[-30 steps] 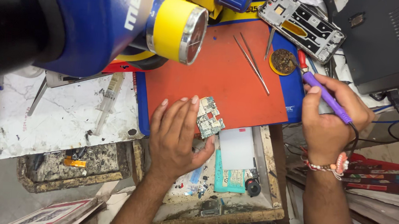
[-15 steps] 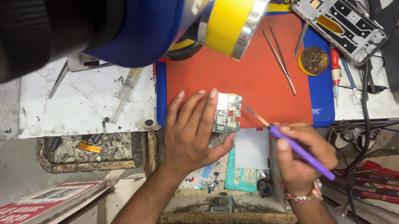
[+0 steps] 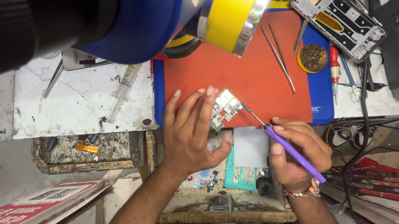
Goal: The person uses a soldering iron to apply heat to various points on a motherboard while holding it on a workbench.
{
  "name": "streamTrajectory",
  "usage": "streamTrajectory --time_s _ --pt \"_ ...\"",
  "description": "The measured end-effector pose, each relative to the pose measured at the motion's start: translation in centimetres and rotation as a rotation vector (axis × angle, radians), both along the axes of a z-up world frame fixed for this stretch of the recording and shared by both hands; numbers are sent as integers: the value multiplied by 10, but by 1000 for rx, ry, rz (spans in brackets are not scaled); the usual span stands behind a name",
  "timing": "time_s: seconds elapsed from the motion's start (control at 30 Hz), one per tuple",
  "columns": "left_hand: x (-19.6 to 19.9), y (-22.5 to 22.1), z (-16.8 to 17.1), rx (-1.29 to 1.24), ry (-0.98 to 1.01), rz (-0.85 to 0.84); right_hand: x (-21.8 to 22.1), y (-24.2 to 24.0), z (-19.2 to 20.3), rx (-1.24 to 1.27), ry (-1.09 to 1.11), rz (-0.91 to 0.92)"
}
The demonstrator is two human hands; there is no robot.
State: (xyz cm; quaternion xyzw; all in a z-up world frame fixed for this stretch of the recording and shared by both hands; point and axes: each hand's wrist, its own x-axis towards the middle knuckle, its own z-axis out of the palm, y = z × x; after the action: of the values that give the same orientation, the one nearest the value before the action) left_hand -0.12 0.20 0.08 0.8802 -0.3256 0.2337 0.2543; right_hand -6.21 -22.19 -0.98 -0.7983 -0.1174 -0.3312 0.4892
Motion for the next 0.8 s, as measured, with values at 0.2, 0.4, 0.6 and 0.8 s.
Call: streamTrajectory --time_s 0.2,0.4,0.6,0.8 --pt "-4 3 -9 1 20 9 0 -1 -1 1 -15 15" --pt "-3 1 -3 -68 13 31 -2 -1 -4 -23 -12 9" --pt "-3 3 7 -3 6 57 -2 -3 -4 10 10 -16" --pt "-6 2 1 -29 56 46 -4 -4 -5 23 21 -23"
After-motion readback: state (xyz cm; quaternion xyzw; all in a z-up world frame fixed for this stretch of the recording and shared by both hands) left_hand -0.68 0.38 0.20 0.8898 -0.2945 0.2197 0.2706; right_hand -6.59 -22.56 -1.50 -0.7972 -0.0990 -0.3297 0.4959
